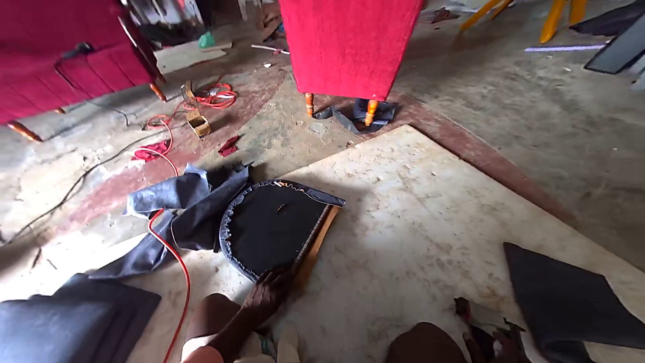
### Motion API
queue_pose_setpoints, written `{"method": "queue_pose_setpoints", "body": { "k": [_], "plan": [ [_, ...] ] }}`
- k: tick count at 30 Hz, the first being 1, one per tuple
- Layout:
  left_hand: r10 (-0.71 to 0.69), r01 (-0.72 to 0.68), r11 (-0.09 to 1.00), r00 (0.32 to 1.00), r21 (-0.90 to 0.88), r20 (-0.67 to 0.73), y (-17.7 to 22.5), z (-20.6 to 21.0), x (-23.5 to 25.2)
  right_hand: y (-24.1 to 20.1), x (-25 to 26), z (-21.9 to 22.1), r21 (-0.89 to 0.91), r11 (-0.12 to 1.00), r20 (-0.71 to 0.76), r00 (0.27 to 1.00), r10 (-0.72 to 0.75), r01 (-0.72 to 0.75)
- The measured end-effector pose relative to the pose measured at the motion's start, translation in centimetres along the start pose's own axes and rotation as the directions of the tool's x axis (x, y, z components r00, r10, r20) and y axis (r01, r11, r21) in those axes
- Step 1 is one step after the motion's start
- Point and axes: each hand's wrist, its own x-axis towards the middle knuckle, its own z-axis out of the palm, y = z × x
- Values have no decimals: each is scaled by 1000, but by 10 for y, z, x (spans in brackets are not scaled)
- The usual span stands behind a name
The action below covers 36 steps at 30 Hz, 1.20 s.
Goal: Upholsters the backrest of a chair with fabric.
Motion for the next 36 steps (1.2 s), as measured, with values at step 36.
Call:
{"method": "queue_pose_setpoints", "body": {
  "k": [36],
  "plan": [
    [-450, -309, 646, 585, -699, -674, 68, -236, -2, -417, -111, -173, 532, 152, 5, 176, -984, 833]
  ]
}}
